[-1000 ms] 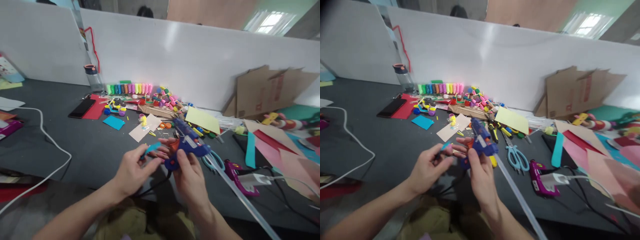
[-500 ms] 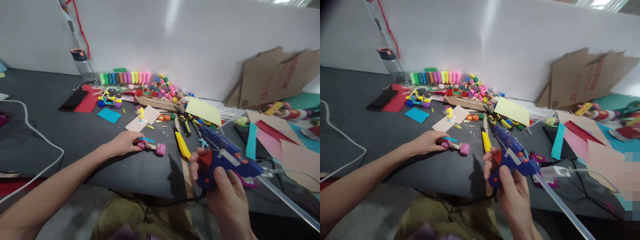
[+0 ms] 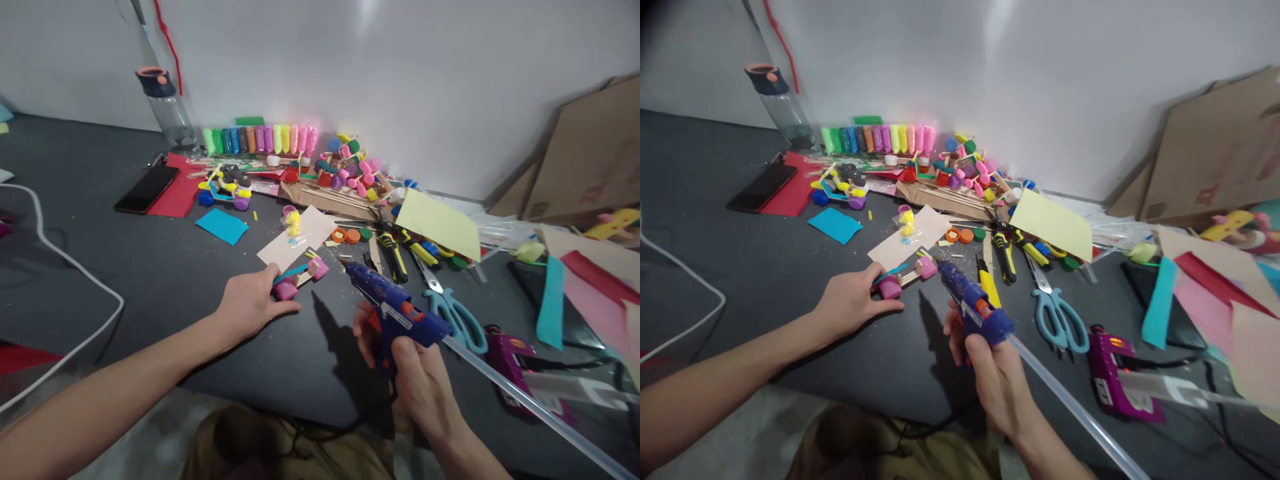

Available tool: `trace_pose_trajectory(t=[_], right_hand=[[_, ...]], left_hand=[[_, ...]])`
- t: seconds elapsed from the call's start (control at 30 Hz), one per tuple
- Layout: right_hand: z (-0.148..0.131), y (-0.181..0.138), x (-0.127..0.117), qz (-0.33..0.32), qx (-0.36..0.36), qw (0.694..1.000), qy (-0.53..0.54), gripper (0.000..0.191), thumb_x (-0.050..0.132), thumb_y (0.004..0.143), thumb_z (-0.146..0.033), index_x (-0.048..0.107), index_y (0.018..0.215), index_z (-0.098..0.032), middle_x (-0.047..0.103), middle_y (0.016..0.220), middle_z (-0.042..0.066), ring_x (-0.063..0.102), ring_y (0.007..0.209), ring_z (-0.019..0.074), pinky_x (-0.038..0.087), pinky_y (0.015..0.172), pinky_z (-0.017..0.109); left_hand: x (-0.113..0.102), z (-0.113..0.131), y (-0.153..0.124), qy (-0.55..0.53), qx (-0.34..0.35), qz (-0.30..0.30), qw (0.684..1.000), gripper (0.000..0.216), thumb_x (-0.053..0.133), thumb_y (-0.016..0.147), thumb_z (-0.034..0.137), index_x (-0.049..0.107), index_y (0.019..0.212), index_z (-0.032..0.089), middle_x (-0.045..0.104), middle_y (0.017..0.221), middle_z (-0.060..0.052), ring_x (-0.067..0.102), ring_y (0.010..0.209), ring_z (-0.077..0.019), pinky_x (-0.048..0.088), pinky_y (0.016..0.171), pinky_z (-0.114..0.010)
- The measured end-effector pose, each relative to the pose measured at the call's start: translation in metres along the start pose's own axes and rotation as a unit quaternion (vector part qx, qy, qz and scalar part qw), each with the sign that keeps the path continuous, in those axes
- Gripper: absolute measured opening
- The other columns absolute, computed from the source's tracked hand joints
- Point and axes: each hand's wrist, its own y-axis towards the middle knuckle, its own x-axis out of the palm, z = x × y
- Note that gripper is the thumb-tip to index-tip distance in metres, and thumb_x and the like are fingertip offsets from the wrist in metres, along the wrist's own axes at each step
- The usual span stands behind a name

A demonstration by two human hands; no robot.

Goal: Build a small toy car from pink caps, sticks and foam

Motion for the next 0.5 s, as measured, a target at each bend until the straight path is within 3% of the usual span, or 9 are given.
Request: trace_pose_trajectory(t=[0.13, 0.23, 0.3, 0.5], right_hand=[[0.013, 0.008, -0.002, 0.023, -0.002, 1.000, 0.012, 0.053, 0.051, 0.092, -0.071, 0.067, 0.104, -0.022, 0.068, 0.085, 0.007, 0.052, 0.056, 0.0169, 0.045, 0.050, 0.032], [0.016, 0.007, -0.004, 0.058, 0.002, 0.998, 0.012, 0.048, 0.052, 0.093, -0.070, 0.067, 0.100, -0.024, 0.066, 0.085, 0.005, 0.051, 0.054, 0.0158, 0.042, 0.046, 0.030], [0.014, 0.006, -0.004, 0.076, 0.002, 0.997, 0.010, 0.043, 0.052, 0.095, -0.065, 0.067, 0.098, -0.025, 0.065, 0.086, 0.005, 0.050, 0.054, 0.0150, 0.041, 0.047, 0.030], [0.008, 0.008, -0.004, 0.037, 0.023, 0.999, -0.012, 0.057, 0.050, 0.089, -0.077, 0.067, 0.099, -0.024, 0.067, 0.087, 0.009, 0.054, 0.057, 0.0189, 0.045, 0.048, 0.033]], left_hand=[[-0.006, -0.004, -0.001, -0.070, -0.002, -0.007, 0.998, 0.046, 0.064, 0.082, 0.068, 0.058, 0.095, 0.024, 0.070, 0.074, 0.000, 0.068, 0.071, -0.0234, 0.039, 0.060, -0.028], [-0.013, -0.017, 0.005, -0.168, 0.003, 0.037, 0.985, 0.045, 0.033, 0.100, 0.059, 0.059, 0.093, 0.023, 0.069, 0.077, 0.000, 0.065, 0.068, -0.0184, 0.043, 0.061, -0.027], [-0.018, -0.026, 0.011, -0.164, -0.009, 0.069, 0.984, 0.049, 0.019, 0.104, 0.049, 0.058, 0.093, 0.022, 0.069, 0.078, -0.002, 0.064, 0.069, -0.0184, 0.044, 0.061, -0.028], [-0.020, -0.036, 0.028, -0.030, -0.023, 0.112, 0.993, 0.030, 0.037, 0.101, 0.035, 0.062, 0.093, 0.019, 0.072, 0.098, -0.011, 0.066, 0.095, -0.0287, 0.045, 0.079, -0.036]])
